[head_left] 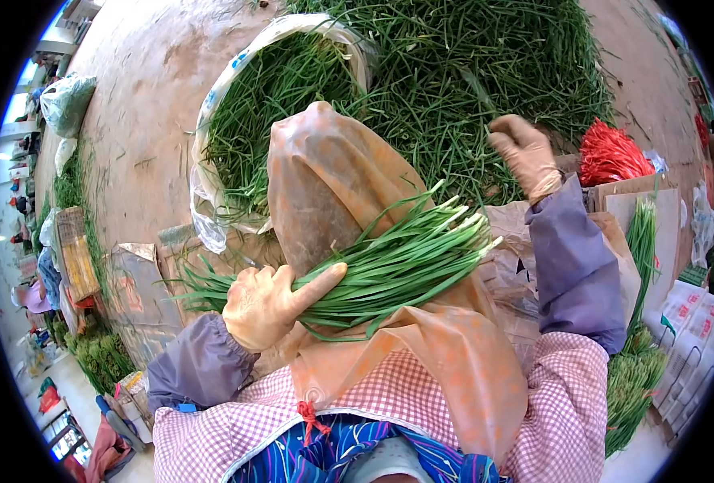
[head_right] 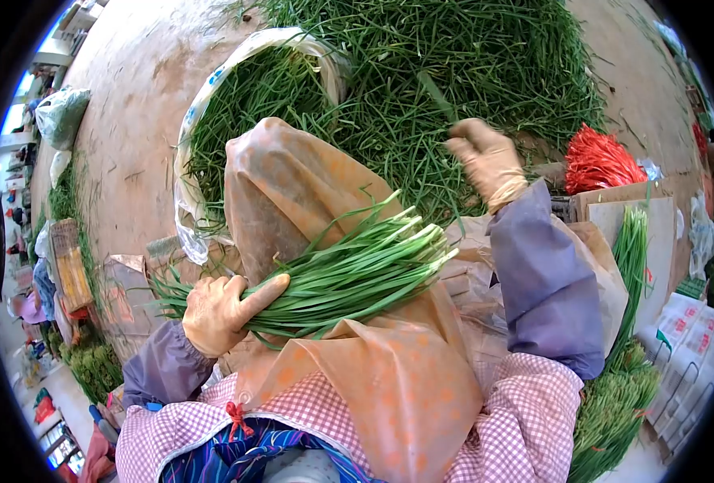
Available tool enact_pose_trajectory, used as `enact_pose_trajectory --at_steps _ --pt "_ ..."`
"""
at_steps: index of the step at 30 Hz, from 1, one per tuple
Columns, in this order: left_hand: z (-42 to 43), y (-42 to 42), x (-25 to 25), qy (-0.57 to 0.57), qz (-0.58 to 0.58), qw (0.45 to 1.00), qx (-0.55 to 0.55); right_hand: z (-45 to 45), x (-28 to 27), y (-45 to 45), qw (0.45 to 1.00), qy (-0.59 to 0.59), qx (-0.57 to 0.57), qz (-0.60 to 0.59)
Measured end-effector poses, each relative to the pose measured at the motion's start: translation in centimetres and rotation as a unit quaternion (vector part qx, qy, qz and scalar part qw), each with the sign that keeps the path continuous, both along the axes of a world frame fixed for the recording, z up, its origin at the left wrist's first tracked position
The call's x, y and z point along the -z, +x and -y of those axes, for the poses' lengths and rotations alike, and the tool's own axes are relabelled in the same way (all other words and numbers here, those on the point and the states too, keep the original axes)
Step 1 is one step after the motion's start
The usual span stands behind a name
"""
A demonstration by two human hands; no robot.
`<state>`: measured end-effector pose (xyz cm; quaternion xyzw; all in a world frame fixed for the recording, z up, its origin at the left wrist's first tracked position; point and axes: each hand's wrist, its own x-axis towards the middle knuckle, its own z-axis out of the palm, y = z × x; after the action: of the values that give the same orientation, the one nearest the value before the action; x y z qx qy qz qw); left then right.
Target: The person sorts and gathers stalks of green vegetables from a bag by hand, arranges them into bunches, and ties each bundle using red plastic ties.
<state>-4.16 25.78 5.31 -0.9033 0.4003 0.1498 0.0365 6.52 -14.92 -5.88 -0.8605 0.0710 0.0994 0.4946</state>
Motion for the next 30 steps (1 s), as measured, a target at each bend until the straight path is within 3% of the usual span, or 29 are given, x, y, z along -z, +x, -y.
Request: enact_pose_trajectory --at_steps 2,4,5,6,8,10,13,14,16,17,18,20,21,23,24,26,29,30 --pt "0.5 0.3 -0.4 -0.01 -0.012 1.0 0.001 -3.7 -2.2 -0.4 0.977 0.062 -0.201 -0.044" --pt "0.9 0.6 -0.8 -0.012 -0.004 1.0 0.01 -7.0 -2.4 -0.7 0.928 -0.019 -0.37 -0.05" --pt "1.0 0.6 -0.9 -0.008 0.007 1.0 0.017 -8.5 -2.5 -1.0 0.915 -0.057 -0.395 -0.055" --pt "1.0 0.6 -1.0 -0.003 0.016 1.0 0.023 -8.9 -1.4 -1.1 0.912 0.0 -0.401 -0.083" --pt "1.0 0.7 -1.3 -0.004 0.018 0.999 0.026 -9.5 -1.0 -1.8 0.94 0.131 -0.284 -0.138" --pt "1.1 0.7 -1.2 -0.012 0.015 1.0 0.023 -8.6 0.2 -2.6 0.954 0.183 -0.228 -0.063" --pt "1.5 0.9 -1.0 -0.019 0.016 0.999 0.024 -7.5 2.2 -3.6 0.972 0.22 -0.072 -0.039" --pt "1.6 0.9 -1.1 -0.011 0.025 0.999 0.028 -6.1 2.9 -3.3 0.983 0.17 -0.062 0.03" --pt "1.7 1.0 -1.3 -0.002 0.034 0.999 0.038 -3.1 4.1 -2.4 0.99 0.122 0.066 0.002" --pt "1.7 1.0 -1.3 -0.002 0.035 0.999 0.041 -1.0 5.1 -1.8 0.998 0.03 0.058 0.007" --pt "1.7 1.1 -1.4 0.0 0.035 0.998 0.043 1.6 7.5 -1.0 0.985 -0.166 -0.029 0.047" --pt "2.0 1.3 -1.6 0.011 0.039 0.998 0.05 -2.3 1.9 -1.8 0.995 -0.033 -0.057 0.073" --pt "2.3 1.4 -1.7 0.015 0.041 0.997 0.056 -5.0 -0.8 -2.0 0.98 0.009 -0.14 0.144" --pt "2.8 1.7 -2.0 0.024 0.038 0.997 0.066 -9.7 -5.8 -3.0 0.961 0.104 -0.244 0.079" --pt "3.1 1.9 -2.3 0.029 0.038 0.996 0.072 -11.5 -7.5 -3.7 0.95 0.158 -0.265 -0.058" --pt "3.4 2.2 -2.8 0.033 0.025 0.996 0.079 -14.4 -8.2 -4.1 0.942 0.045 -0.334 -0.013" --pt "3.3 2.2 -3.1 0.049 0.013 0.995 0.084 -15.3 -6.1 -4.1 0.936 0.197 -0.289 -0.036" --pt "3.3 2.2 -3.4 0.054 -0.006 0.995 0.078 -14.4 -6.4 -4.1 0.914 0.288 -0.227 -0.174"
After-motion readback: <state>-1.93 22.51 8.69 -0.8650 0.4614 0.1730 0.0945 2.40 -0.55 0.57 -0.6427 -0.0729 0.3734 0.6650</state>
